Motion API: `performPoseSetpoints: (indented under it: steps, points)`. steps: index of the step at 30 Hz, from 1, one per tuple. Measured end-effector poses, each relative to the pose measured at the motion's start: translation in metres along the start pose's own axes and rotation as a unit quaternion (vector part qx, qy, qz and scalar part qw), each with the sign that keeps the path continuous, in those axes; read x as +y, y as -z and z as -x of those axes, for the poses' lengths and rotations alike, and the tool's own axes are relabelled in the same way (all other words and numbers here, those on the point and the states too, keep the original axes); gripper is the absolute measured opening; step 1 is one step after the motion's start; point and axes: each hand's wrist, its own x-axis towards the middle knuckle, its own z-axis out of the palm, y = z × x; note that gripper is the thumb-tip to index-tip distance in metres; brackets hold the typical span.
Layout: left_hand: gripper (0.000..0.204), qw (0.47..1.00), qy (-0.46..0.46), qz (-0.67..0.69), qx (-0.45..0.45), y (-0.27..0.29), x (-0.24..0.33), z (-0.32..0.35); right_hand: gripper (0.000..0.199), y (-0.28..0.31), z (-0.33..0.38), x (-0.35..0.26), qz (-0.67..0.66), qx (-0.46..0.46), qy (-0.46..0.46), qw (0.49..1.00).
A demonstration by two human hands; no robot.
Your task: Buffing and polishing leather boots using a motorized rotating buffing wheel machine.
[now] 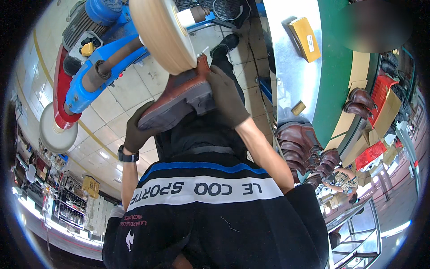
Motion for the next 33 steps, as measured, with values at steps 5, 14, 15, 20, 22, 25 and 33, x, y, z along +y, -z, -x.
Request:
performPoseSetpoints:
  steps: [5,14,15,20,22,25,33]
  points:
    - [0.067,0.995,0.08,0.062,-0.011,-0.001,-0.019,-0.035,0.033,-0.008,-0.054,0.049,-0.06,-0.014,-0.157,0.986]
    - [0.073,1.0,0.004,-0.024,0.005,0.004,0.004,0.004,0.047,0.003,0.006,-0.03,0.07,-0.003,0.035,0.997]
    - [0.071,1.0,0.017,-0.01,-0.017,0.0,0.008,0.005,0.047,0.007,0.008,-0.019,0.07,-0.003,0.036,0.997]
    - [0.067,0.998,0.001,-0.038,-0.056,-0.007,0.02,-0.023,0.03,0.013,-0.009,0.029,-0.314,0.018,-0.238,0.919]
    - [0.066,0.997,0.041,0.001,-0.065,-0.001,0.026,-0.04,0.03,0.017,-0.022,0.019,-0.323,0.014,-0.267,0.908]
    - [0.065,0.996,0.039,0.009,-0.085,0.004,0.039,-0.047,0.03,0.021,-0.02,0.017,-0.337,0.014,-0.25,0.908]
    - [0.06,0.991,-0.044,-0.061,-0.108,0.001,0.038,-0.058,0.034,0.022,-0.002,0.019,-0.416,0.055,-0.285,0.862]
